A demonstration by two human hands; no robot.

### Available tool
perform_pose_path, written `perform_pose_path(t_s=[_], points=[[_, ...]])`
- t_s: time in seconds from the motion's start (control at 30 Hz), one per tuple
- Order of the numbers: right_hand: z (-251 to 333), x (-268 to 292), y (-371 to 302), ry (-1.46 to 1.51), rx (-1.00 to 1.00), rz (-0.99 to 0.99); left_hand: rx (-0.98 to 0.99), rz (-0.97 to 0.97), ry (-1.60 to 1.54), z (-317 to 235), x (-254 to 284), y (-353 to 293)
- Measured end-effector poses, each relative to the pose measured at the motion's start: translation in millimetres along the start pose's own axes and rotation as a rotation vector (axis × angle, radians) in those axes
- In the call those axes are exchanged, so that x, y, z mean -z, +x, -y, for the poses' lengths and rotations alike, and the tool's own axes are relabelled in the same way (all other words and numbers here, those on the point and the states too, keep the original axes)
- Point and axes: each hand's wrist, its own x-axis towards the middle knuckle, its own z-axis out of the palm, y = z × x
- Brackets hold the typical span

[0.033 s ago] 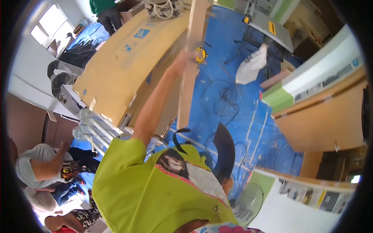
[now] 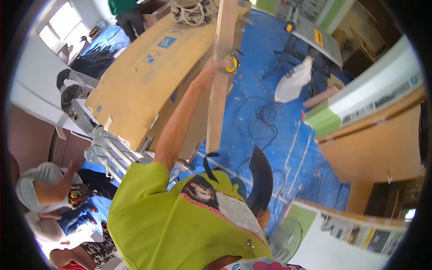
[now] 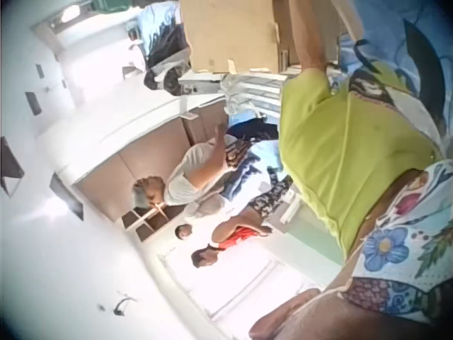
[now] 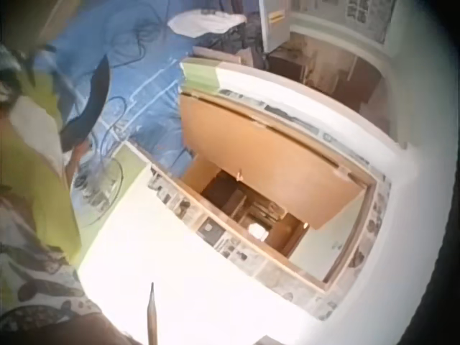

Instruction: The person assembles a curved furniture component by bending a large sheet of material into a cylindrical shape and securing it with tape. They handle the sheet, roll it, and apply tape to hold the form.

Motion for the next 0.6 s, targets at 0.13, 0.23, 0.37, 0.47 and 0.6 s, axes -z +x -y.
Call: perform_pose_path(t_s=[0.13, 0.23, 0.37, 0.47, 0.6], points=[[18.1, 18.7, 83.2, 0.066, -0.093, 0.095, -0.19, -0.372, -0.108, -30.6, 31.3, 42.8], [-16.7, 1.6, 141.4, 0.2, -0.034, 0.059, -0.092, -0.539, 0.191, -72.1, 89.5, 64.3], [-70.4, -39.3, 253.7, 0.239, -0.079, 0.082, -0.261, -0.76, 0.277, -104.2, 134.3, 104.2], [-65.9, -18.7, 308.2, 0.237, 0.039, 0.068, 0.064, -0.864, 0.508, -116.2, 144.4, 124.2], [5.1, 21.9, 358.4, 0.045, 0.073, 0.111, 0.051, -1.043, 0.41, -95.3, 183.6, 137.5]])
